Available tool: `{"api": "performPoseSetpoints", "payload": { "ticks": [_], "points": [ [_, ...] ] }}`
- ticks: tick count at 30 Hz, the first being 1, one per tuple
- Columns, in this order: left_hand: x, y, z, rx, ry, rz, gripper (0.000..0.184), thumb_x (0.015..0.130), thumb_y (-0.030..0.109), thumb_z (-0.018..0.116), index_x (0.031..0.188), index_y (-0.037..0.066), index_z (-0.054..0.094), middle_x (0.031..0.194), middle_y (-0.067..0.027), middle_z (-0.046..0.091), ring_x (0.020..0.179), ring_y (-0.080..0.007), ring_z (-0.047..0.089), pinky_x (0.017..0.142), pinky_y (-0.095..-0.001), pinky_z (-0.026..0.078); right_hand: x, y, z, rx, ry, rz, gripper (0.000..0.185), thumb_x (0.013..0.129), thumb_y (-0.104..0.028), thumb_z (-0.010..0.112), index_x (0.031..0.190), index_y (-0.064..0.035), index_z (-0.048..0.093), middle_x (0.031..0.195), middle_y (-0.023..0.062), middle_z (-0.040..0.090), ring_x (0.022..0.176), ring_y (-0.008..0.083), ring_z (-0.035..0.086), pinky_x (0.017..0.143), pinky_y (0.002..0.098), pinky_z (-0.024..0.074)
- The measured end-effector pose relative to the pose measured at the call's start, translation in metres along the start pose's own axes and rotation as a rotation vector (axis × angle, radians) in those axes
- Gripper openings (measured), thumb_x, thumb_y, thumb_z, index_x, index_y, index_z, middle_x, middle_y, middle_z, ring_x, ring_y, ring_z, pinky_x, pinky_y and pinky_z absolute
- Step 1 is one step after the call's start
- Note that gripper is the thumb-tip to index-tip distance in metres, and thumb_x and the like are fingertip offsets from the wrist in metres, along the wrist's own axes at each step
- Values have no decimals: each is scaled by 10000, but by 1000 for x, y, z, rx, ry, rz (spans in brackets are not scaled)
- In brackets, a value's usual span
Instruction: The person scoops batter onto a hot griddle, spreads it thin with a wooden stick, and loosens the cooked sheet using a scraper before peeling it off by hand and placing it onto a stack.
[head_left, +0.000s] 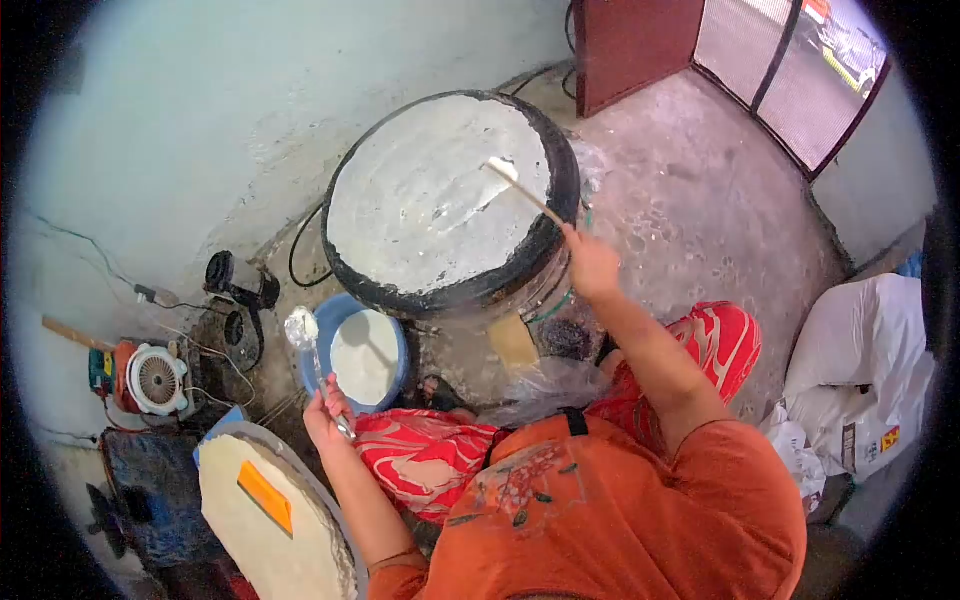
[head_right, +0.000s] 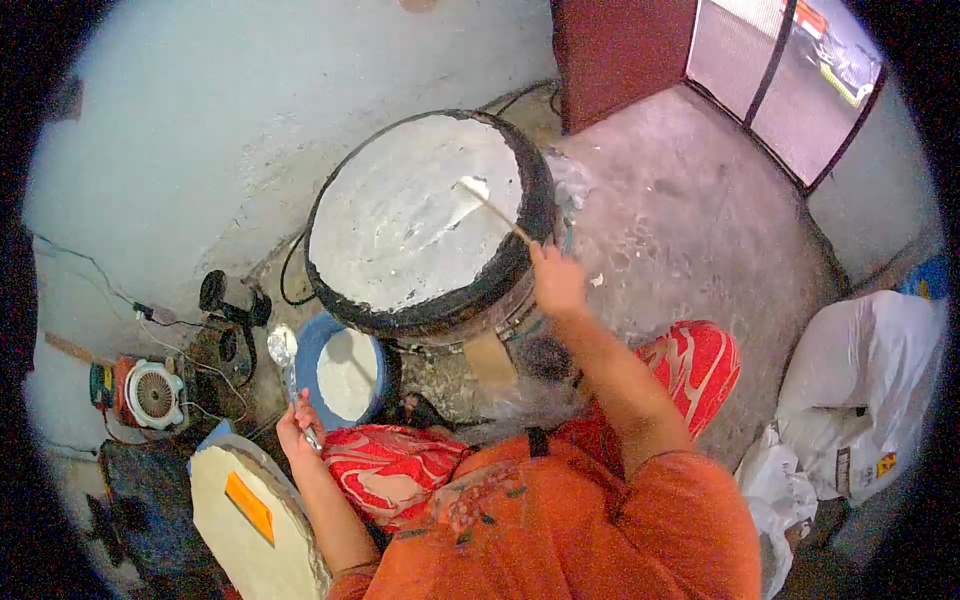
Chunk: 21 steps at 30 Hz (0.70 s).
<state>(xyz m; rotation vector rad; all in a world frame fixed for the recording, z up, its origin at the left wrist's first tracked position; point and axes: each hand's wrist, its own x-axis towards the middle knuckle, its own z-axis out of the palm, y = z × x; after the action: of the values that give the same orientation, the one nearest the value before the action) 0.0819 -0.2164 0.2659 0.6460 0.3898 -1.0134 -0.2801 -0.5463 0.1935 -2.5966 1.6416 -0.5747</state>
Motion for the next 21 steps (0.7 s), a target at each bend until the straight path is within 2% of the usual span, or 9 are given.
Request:
{"api": "performPoseSetpoints", "payload": {
  "ticks": [4,5,7,12,15,17,18,20,21],
  "points": [
    [-1,-1,5,9,22,10,353,928,220,360,1073,-79,477,743,-66,492,517,-98,441,387,-200,358,0,-10,-46,262,-251,192,329,808,-142,517,1133,-85,521,924,172,595,829,353,599,717,446,481],
    [0,0,4,7,18,8,353,928,220,360,1073,-79,477,743,-66,492,517,-98,441,387,-200,358,1,-4,-38,258,-248,192,329,808,-142,517,1133,-85,521,924,172,595,829,353,599,717,446,481],
    [-2,-1,7,80,22,54,349,930,226,358,1062,-73,480,731,-61,489,505,-91,433,375,-196,353,3,10,-24,642,-128,188,348,830,-162,496,1172,-104,512,1000,201,590,929,377,565,811,425,454],
    [-10,-8,19,165,34,71,347,938,226,355,1105,-55,473,728,-64,495,467,-88,395,357,-197,328,46,63,7,565,-151,250,279,862,-182,484,1109,-112,593,972,199,605,941,367,563,819,422,443],
    [-19,-20,26,216,14,78,353,936,231,370,1131,-46,467,723,-64,494,464,-90,389,355,-198,318,40,73,-7,411,-213,75,261,861,-174,481,1071,-102,620,900,182,618,831,304,606,754,378,469],
    [-25,-30,32,211,-15,54,357,930,231,395,1136,-52,464,710,-68,500,457,-94,388,350,-201,310,33,90,-20,804,-409,156,269,853,-164,485,1077,-100,620,830,149,620,713,219,602,678,326,479],
    [-28,-37,37,267,-66,54,357,923,227,412,1135,-55,464,706,-72,505,451,-96,388,349,-203,310,33,90,-22,801,-409,156,269,853,-164,485,1077,-100,620,830,149,620,713,219,602,678,326,479],
    [-24,-46,39,354,-173,30,376,904,225,457,1146,-63,455,706,-84,522,438,-102,388,347,-205,311,30,92,-23,661,-326,376,270,880,-234,468,1104,-204,615,935,156,634,829,241,621,745,371,471],
    [-28,-56,51,406,-136,36,382,892,232,481,1145,-53,467,697,-82,532,431,-104,391,349,-205,316,25,86,-14,661,-330,381,270,880,-234,468,1104,-204,615,935,156,634,829,241,621,745,371,471]
  ]
}}
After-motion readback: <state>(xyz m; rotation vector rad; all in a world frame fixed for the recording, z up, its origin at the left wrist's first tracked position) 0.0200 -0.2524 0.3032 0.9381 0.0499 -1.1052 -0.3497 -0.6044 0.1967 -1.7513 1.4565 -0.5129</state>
